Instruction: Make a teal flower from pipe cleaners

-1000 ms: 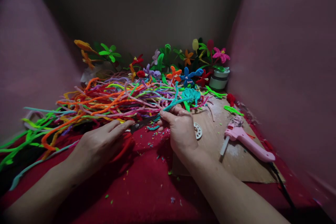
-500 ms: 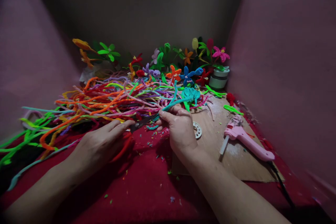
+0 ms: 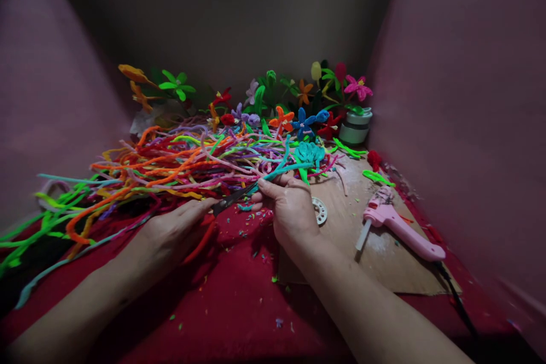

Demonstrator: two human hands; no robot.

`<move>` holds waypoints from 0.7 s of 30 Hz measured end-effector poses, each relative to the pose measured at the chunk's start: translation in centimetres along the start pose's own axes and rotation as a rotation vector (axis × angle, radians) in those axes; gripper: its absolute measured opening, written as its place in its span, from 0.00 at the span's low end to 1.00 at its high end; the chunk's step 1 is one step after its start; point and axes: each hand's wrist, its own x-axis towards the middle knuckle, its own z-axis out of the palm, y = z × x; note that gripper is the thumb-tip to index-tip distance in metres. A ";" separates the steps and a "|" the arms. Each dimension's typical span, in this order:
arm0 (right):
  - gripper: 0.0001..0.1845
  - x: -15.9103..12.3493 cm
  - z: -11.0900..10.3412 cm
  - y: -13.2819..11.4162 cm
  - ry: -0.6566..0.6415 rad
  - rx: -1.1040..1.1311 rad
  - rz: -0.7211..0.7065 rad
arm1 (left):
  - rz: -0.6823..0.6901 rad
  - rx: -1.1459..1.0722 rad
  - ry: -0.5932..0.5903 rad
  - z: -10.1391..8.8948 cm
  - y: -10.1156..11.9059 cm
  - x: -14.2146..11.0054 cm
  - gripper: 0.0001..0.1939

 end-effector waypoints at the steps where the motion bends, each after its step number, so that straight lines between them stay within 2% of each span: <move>1: 0.10 0.0 0.0 0.0 0.007 0.000 0.005 | 0.007 0.007 0.001 0.1 0.0 0.0 0.17; 8: 0.09 0.1 -0.2 0.4 -0.024 -0.042 0.011 | -0.011 0.086 -0.082 0.4 0.0 -0.2 0.20; 13: 0.09 0.2 -0.3 0.6 -0.052 -0.051 0.029 | -0.013 0.081 -0.092 0.4 0.0 -0.3 0.21; 17: 0.10 0.1 0.0 0.4 -0.019 0.011 0.056 | 0.000 0.041 -0.053 1.0 -0.3 -0.5 0.21; 21: 0.11 0.3 0.2 0.3 0.099 0.135 0.140 | 0.016 -0.042 -0.004 1.2 0.0 -0.3 0.19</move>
